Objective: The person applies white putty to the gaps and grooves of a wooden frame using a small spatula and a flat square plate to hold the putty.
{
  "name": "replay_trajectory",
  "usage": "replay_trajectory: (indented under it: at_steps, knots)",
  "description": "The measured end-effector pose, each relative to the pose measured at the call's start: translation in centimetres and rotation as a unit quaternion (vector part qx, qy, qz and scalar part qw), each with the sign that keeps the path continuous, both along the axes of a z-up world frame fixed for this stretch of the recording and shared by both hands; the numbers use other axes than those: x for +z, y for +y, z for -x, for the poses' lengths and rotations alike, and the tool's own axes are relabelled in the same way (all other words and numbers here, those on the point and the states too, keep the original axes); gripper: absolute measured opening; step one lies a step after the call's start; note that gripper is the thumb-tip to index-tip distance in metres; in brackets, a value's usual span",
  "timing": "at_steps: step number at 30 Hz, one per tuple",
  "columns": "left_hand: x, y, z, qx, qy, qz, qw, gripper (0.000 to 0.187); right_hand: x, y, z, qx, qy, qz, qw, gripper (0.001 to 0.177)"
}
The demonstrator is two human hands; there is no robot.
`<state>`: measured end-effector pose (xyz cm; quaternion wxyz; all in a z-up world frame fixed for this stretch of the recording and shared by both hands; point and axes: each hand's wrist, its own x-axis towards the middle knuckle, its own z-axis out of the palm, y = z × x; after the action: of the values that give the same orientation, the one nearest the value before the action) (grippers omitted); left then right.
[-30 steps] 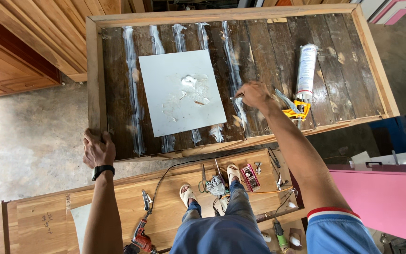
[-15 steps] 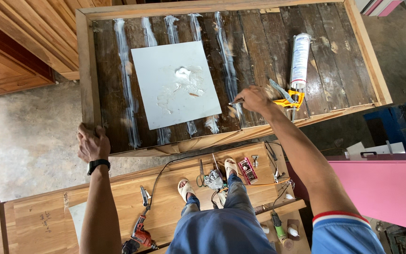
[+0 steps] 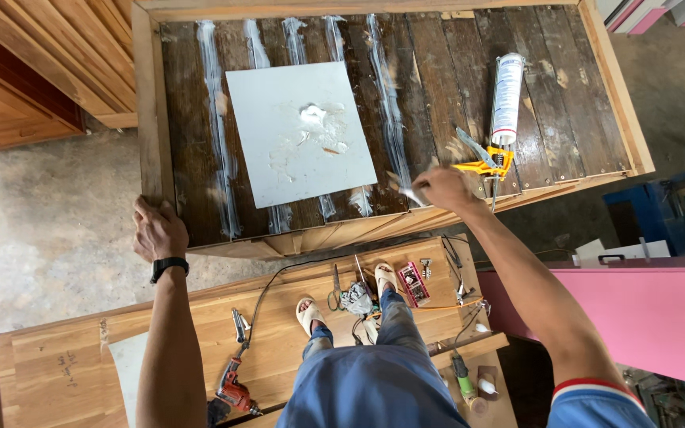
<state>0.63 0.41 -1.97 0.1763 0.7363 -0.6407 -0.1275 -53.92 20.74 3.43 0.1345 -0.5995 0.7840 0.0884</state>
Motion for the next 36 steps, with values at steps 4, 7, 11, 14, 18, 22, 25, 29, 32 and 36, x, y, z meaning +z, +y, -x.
replay_trajectory:
  at_steps: [4,7,11,14,18,22,25,29,32,36]
  knots:
    - [-0.5,-0.3,-0.4,-0.013,-0.003,-0.009,1.0,0.043,-5.5,0.9,1.3,-0.047,0.01,0.036,0.998,0.024]
    - [-0.5,-0.2,-0.3,-0.006,0.002,0.002,1.0,0.044,-6.4,0.3,-1.0,-0.112,0.037,-0.013,0.993,0.027]
    - [-1.1,-0.3,-0.6,-0.012,0.004,-0.01,1.0,0.044,-6.7,-1.2,-3.8,-0.173,0.016,-0.037,0.984,0.031]
    - [-1.1,-0.4,-0.6,-0.01,0.012,-0.009,1.0,0.044,-6.3,-2.0,-5.3,-0.179,0.018,-0.048,0.983,0.034]
    - [-0.6,-0.3,-0.6,-0.013,0.006,-0.013,1.0,0.041,-3.1,-1.9,-8.8,-0.198,-0.011,-0.043,0.979,0.034]
    - [-0.9,-0.2,-0.6,-0.003,0.009,-0.004,1.0,0.041,-0.2,-1.6,-13.1,-0.193,-0.006,-0.059,0.979,0.028]
    - [-0.5,-0.1,-0.4,-0.015,0.007,-0.012,1.0,0.038,1.3,-1.6,-13.4,-0.143,0.005,-0.057,0.988,0.023]
    - [-0.7,-0.2,-0.6,-0.013,0.012,-0.014,1.0,0.039,2.5,-3.4,-8.4,-0.164,0.054,-0.057,0.983,0.027]
    - [-0.8,-0.3,-0.6,-0.014,0.017,-0.008,1.0,0.039,-1.1,-3.1,-4.8,-0.189,0.057,-0.052,0.979,0.03]
    - [-1.0,-0.2,-0.6,-0.007,0.021,-0.011,1.0,0.038,6.7,-3.2,-10.9,-0.224,0.015,-0.058,0.973,0.032]
